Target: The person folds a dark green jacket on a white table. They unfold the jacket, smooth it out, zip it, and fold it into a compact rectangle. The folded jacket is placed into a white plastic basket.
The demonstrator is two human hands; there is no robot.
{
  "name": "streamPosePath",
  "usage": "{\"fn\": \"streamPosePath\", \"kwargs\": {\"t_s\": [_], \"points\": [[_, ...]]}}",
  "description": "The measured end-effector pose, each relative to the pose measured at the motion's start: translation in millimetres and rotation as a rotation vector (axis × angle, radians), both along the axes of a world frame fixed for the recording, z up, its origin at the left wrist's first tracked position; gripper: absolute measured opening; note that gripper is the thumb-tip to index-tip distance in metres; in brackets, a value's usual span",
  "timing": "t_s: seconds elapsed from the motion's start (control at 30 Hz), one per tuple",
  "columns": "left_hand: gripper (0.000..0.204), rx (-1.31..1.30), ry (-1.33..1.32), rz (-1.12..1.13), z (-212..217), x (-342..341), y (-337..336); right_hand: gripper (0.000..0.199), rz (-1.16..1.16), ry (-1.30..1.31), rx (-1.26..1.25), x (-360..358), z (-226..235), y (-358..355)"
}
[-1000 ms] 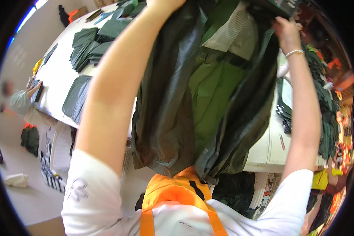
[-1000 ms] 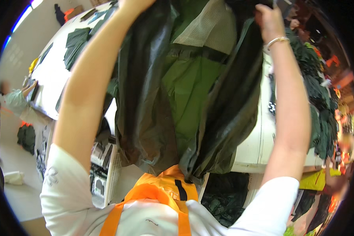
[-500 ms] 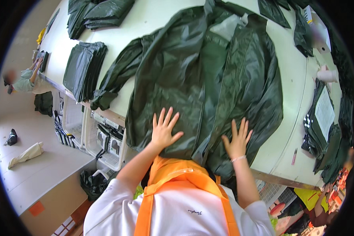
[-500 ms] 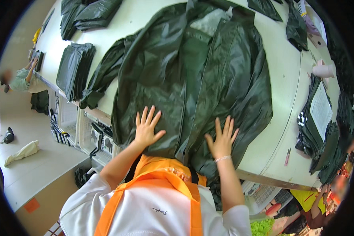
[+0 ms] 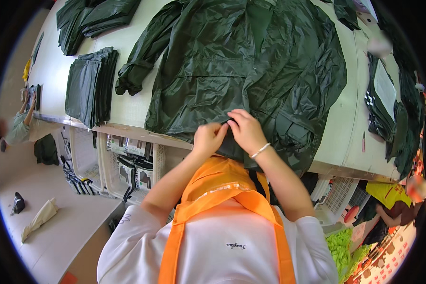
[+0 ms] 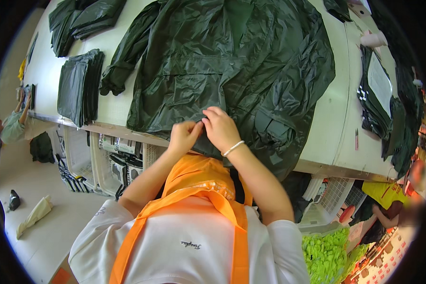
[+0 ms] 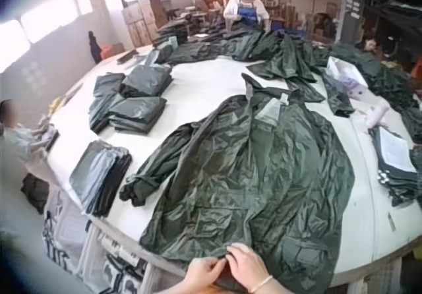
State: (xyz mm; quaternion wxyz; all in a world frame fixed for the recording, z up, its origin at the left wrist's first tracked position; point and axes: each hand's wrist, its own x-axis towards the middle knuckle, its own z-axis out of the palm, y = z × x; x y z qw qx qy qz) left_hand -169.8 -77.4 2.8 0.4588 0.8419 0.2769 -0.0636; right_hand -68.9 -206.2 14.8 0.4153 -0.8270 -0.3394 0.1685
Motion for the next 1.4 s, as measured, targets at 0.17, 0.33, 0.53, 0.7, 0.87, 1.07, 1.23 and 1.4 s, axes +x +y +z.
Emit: {"fn": "streamPosePath", "kwargs": {"t_s": [0.17,0.33,0.53,0.7,0.87,1.07,1.23,1.4], "points": [[0.048,-0.975,0.262,0.527,-15,-49,18,0.045,-0.268,-0.210,-0.423,-20,2,-20],[0.034,-1.324,0.057,0.673,-17,-46,19,0.040,-0.237,-0.048,-0.852,-3,28,-39],[0.039,-1.552,-0.338,0.552,7,-53,19,0.035,-0.602,0.863,0.117,4,11,-8],[0.046,-1.235,-0.391,0.655,22,-38,-24,0.023,-0.531,0.865,0.299,-37,25,6],[0.020,-1.148,-0.121,0.875,12,-1,-16,0.046,-0.530,0.031,-0.120,-46,-18,-33],[0.020,-1.535,-0.006,0.833,22,14,-10,0.053,-0.372,-0.055,-0.497,-53,-10,-31],[0.018,-1.440,-0.020,0.748,9,25,17,0.039,-0.565,0.076,-0.376,-7,35,-106],[0.012,-1.110,-0.522,0.772,94,27,42,0.037,-1.080,-0.454,-0.286,60,113,-275]]}}
